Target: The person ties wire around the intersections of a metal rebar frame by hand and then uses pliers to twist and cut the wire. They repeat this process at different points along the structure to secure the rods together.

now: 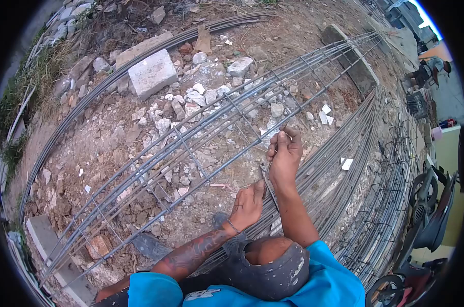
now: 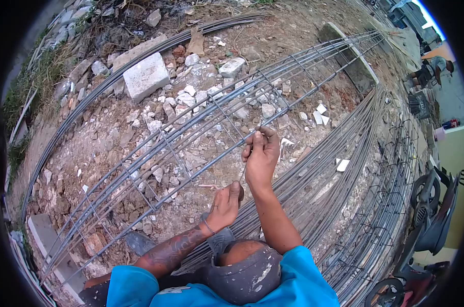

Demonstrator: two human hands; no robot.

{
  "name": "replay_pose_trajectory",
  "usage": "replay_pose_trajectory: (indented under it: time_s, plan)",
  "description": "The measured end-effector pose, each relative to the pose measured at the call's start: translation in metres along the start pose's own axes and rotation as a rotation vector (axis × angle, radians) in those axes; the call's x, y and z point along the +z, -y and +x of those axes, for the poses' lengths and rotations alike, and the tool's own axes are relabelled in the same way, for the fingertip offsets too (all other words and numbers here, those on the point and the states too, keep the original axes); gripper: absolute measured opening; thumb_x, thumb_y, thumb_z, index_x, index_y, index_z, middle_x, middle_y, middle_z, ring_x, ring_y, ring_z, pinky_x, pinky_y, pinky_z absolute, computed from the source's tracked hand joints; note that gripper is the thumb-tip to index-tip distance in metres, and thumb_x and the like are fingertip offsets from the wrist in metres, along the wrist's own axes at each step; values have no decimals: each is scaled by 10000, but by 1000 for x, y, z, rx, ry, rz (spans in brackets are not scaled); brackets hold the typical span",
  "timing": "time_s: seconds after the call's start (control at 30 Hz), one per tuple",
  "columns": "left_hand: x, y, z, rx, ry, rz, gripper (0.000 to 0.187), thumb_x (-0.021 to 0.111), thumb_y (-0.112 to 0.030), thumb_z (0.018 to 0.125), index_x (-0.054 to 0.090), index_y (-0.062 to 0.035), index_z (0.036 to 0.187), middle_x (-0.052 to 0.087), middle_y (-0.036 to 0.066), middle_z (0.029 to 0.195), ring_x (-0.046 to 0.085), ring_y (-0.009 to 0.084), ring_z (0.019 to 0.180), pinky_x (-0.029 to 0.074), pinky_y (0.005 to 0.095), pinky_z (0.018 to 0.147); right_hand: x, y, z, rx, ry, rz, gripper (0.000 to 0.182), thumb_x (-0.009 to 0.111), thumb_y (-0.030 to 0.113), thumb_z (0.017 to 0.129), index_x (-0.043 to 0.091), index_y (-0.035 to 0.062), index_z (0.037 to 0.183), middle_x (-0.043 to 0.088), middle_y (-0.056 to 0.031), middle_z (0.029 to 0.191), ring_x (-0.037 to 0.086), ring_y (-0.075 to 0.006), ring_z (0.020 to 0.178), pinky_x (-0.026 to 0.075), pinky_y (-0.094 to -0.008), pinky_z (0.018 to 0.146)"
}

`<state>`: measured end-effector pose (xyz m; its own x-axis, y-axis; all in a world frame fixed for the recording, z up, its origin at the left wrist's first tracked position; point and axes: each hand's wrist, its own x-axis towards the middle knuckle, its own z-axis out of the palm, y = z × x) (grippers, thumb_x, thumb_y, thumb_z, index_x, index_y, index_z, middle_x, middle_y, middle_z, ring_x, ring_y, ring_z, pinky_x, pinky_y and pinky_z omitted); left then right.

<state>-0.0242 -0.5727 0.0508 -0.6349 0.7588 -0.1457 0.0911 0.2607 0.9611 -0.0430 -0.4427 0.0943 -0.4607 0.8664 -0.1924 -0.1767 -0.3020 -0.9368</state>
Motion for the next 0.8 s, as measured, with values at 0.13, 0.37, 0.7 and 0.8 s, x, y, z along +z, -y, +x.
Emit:
replay_pose_trajectory:
  time_s: [0.13,0.37,0.7,0.8]
  plan:
    - [19,19,0,-261,90,-258,664,180,-493,1010,525,13,753,469,83,582,513,211,585,435,377,607,-5,-25,4,7,29,-70,137,491,107,971,495,14,1071,550,-29,737,426,-47,504,329,-192,415]
    - [-15,29,-43,52,-135,193,224,517,-227,931,574,-10,927,548,170,896,558,317,906,441,410,828,-97,-76,-16,468,356,-697,190,557,99,927,583,-49,1045,641,-56,742,424,-40,485,320,-200,421]
    - [-104,49,2,66,-725,372,194,677,-85,769,656,-28,953,506,92,829,514,227,738,431,347,659,-16,-148,-31,355,545,-588,171,571,105,911,626,-55,932,598,-39,649,443,-62,485,335,-241,432]
    - [-100,44,2,101,-600,565,252,755,-174,712,703,-48,924,469,102,861,488,276,831,410,388,720,-11,-144,-34,502,557,-470,160,581,104,906,631,-47,925,543,-6,617,443,-61,505,331,-240,443]
